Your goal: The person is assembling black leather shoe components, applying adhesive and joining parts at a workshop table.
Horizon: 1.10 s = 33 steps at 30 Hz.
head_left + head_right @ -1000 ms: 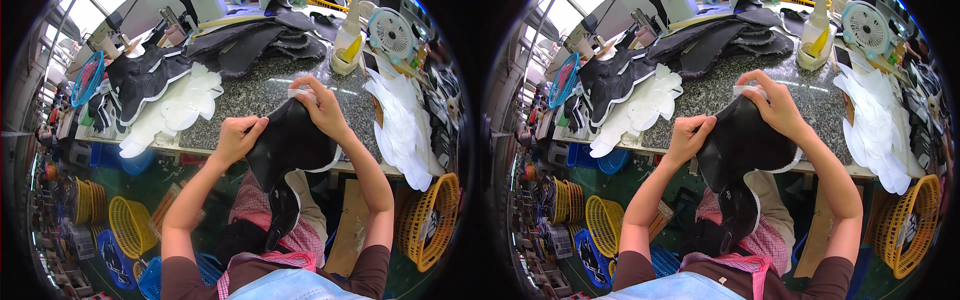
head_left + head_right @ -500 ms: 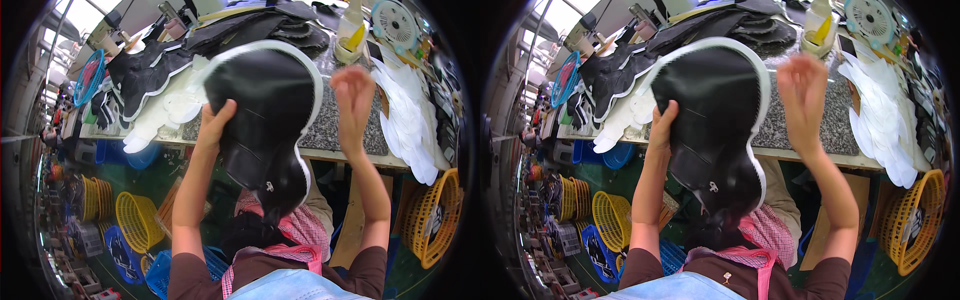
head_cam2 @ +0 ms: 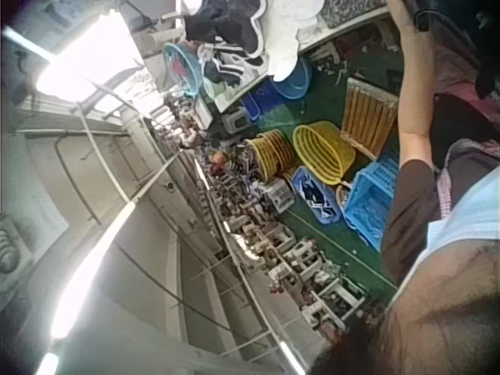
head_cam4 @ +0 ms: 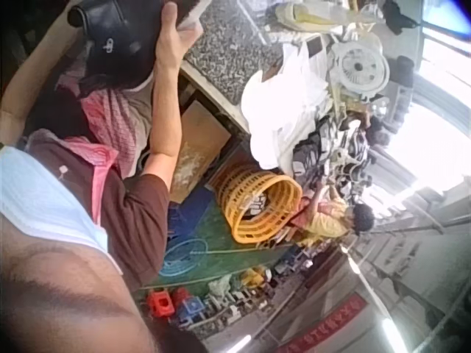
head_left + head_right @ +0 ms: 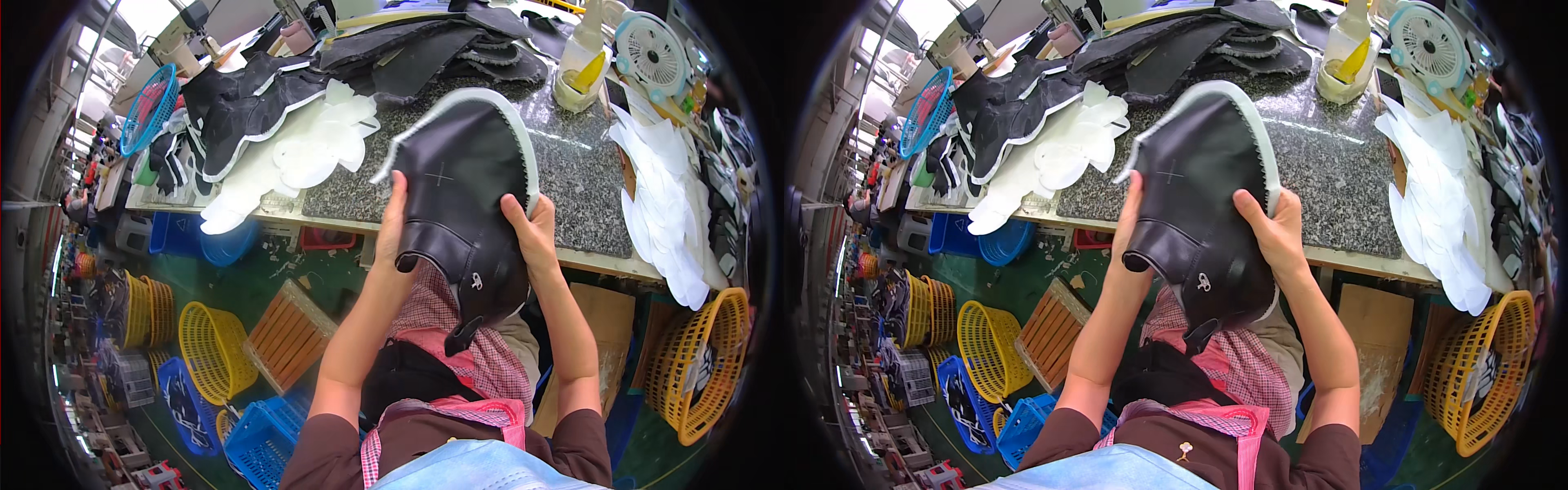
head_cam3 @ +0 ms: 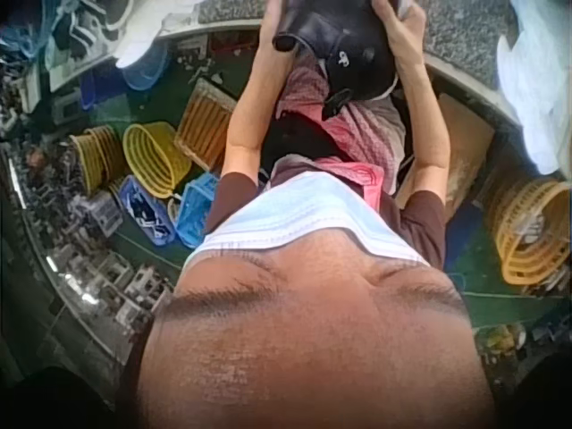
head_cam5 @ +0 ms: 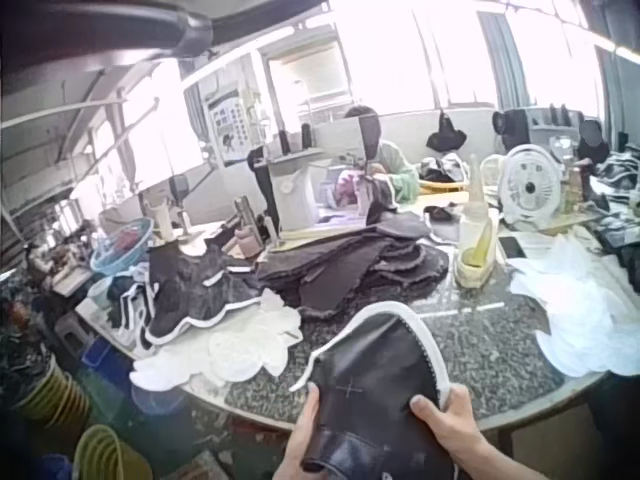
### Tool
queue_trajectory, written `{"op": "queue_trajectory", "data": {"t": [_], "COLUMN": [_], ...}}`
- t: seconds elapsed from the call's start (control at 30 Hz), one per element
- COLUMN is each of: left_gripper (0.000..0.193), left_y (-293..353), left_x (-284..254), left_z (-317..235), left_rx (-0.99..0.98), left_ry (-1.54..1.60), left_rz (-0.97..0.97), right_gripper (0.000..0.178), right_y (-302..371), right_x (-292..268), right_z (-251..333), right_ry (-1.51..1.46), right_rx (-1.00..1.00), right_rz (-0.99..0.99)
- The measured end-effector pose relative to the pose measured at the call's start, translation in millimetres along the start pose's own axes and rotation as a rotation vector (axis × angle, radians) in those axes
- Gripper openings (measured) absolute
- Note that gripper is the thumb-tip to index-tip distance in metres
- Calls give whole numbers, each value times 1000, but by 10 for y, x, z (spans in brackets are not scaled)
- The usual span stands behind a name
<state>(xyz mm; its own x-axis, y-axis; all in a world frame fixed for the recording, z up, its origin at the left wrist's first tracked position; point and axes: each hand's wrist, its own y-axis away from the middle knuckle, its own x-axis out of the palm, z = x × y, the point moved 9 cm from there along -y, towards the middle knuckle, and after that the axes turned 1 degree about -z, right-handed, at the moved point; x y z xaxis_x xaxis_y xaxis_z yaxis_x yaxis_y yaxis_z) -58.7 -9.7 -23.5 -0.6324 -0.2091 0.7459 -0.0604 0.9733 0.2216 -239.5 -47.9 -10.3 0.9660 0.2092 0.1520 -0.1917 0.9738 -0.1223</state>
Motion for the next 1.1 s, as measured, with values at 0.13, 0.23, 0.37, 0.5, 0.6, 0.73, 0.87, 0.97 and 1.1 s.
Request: {"op": "queue_trajectory", "data": {"t": [0.13, 0.23, 0.37, 0.5, 0.6, 0.73, 0.87, 0.97, 1.1], "left_gripper": [56, 57, 72, 79, 73, 35, 31, 29, 25], "left_y": [-10, -6, -5, 120, 426, 492, 421, 338, 296], "left_x": [-104, -157, 3, -100, 129, 195, 167, 126, 222], "left_z": [480, 542, 338, 268, 165, 190, 132, 86, 103], "left_rx": [-252, -315, -315, -227, -216, 41, 162, 236, 244], "left_ry": [333, 364, 560, 378, 239, -755, -645, -746, -672], "left_rz": [36, 86, 206, 137, 206, 167, 80, 62, 49], "right_gripper": [33, 39, 57, 43, 34, 33, 36, 41, 35], "right_y": [98, 172, 557, 528, 325, 259, 311, 444, 438], "right_x": [-41, -171, 146, 67, -13, 74, 144, 123, 108], "right_z": [20, -49, -148, -60, 67, 110, -46, -215, -299], "right_ry": [-302, -381, -544, -516, -292, -114, -265, -155, -386], "right_rx": [97, 229, 504, 391, 260, 243, 372, 374, 459], "right_rz": [-25, 31, 348, 152, 95, 46, 117, 184, 154]}}
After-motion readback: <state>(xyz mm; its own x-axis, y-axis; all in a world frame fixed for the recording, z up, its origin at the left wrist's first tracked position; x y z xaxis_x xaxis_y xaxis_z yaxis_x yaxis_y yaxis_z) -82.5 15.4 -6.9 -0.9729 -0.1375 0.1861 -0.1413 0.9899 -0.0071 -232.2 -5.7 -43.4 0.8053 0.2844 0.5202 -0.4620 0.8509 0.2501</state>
